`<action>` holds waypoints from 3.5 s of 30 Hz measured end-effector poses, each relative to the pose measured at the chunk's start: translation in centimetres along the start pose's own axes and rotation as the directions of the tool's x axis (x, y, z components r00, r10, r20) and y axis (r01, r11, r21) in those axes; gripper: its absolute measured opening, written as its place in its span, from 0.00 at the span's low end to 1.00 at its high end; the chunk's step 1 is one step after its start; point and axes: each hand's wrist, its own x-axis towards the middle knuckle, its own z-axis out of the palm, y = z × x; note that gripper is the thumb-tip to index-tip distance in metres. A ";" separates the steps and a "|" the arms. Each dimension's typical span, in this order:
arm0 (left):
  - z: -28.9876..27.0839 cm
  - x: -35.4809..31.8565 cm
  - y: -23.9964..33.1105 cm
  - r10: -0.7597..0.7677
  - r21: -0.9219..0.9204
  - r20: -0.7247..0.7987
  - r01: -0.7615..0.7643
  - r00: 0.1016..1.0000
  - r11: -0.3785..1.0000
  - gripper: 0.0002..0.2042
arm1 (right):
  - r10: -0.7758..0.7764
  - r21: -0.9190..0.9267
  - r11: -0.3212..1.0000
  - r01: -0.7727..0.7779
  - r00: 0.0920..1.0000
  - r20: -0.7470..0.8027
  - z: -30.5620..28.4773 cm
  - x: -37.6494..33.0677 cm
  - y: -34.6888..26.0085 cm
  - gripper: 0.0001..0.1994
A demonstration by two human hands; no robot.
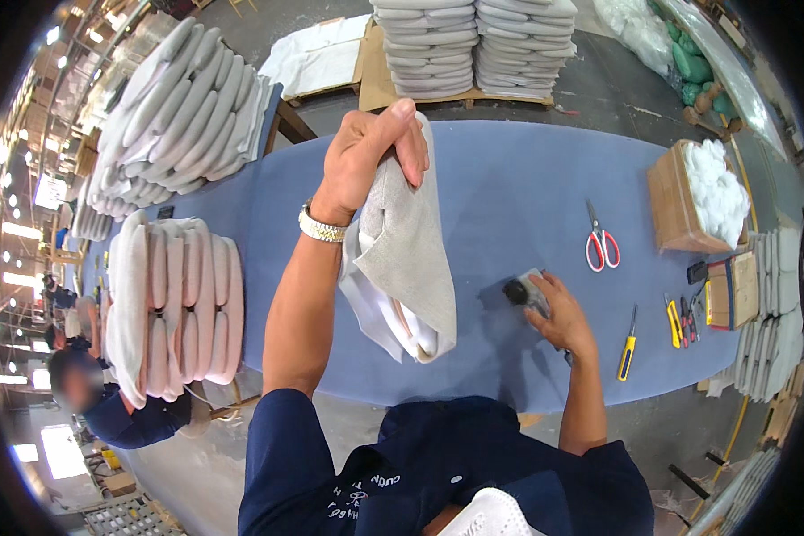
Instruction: The person assembles a cushion by inserting a foam insert into a fabric cover, folding the edges, and securing them with a staple gun. They then trim excess fabric with scissors and place the finished cushion on a stack.
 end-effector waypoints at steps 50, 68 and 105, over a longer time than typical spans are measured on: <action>7.0 -37.2 12.4 -0.358 0.421 -0.312 0.465 0.880 0.779 0.48 | -0.572 0.726 -0.177 0.664 0.531 -0.625 -7.6 -16.7 -23.6 0.13; 8.0 -41.6 15.7 -0.376 0.557 -0.593 0.700 0.712 0.448 0.35 | -0.801 0.407 0.529 0.745 0.597 -0.051 12.5 -9.2 -20.2 0.18; 5.9 -48.4 -14.2 -0.587 0.238 -0.664 0.875 0.463 0.421 0.22 | -0.519 -0.112 0.711 0.695 0.625 0.583 24.1 4.0 -8.9 0.26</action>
